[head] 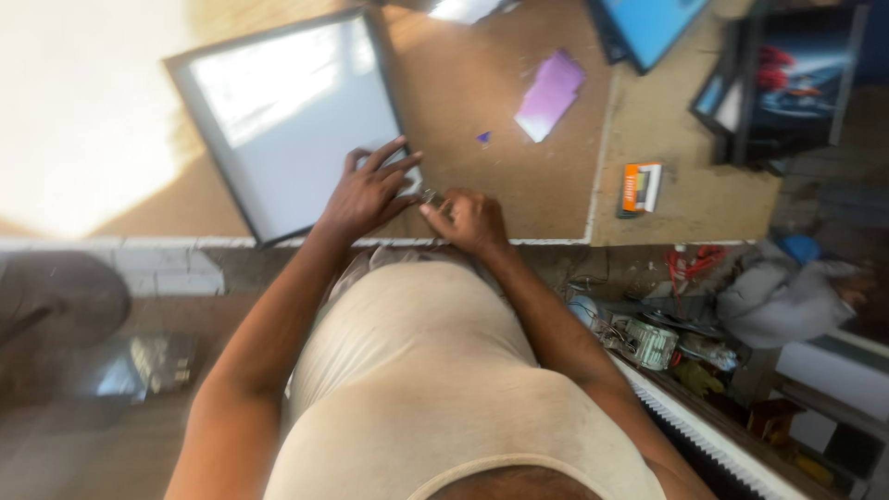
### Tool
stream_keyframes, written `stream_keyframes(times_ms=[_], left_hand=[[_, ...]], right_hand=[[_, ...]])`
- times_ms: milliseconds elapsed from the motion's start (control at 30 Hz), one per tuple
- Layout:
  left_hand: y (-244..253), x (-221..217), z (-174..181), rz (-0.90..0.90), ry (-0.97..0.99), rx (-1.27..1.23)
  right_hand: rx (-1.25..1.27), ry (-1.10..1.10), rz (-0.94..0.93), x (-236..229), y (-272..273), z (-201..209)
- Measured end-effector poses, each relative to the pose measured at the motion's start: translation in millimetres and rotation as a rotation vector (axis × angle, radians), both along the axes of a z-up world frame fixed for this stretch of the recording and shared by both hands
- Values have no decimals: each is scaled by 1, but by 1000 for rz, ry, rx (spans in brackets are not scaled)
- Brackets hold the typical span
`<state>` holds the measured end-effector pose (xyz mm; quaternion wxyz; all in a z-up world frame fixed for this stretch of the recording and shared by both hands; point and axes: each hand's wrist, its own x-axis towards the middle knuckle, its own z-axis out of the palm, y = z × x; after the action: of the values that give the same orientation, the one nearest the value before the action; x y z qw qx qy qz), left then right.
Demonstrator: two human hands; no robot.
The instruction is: The person assembles photo frames by placing printed images into black frames, inserting white backing paper, and securing the back with a stapler. They repeat this process for multiple frames, stacking completed units on the table.
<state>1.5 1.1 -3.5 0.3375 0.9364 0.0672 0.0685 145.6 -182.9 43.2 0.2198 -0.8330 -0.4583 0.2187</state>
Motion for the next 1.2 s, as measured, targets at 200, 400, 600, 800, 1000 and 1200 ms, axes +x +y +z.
stream_keyframes(times_ms=[200, 400, 600, 800, 1000, 1200], left_hand=[[1, -66, 9, 164, 161, 132], [21, -163, 35, 388, 267, 260], [31, -173, 54, 261, 242, 457], [28, -164, 145, 259, 40, 276], [43, -138, 238, 216, -408, -26], [41, -98, 232, 244, -516, -221]], right_hand=[[96, -343, -94, -1, -24, 7], [12, -327, -213, 41, -49, 14], [-8, -576, -173, 150, -37, -28], [-116, -349, -96, 202, -41, -52], [-111, -360, -84, 183, -34, -31], [-149, -370, -104, 188, -35, -24]])
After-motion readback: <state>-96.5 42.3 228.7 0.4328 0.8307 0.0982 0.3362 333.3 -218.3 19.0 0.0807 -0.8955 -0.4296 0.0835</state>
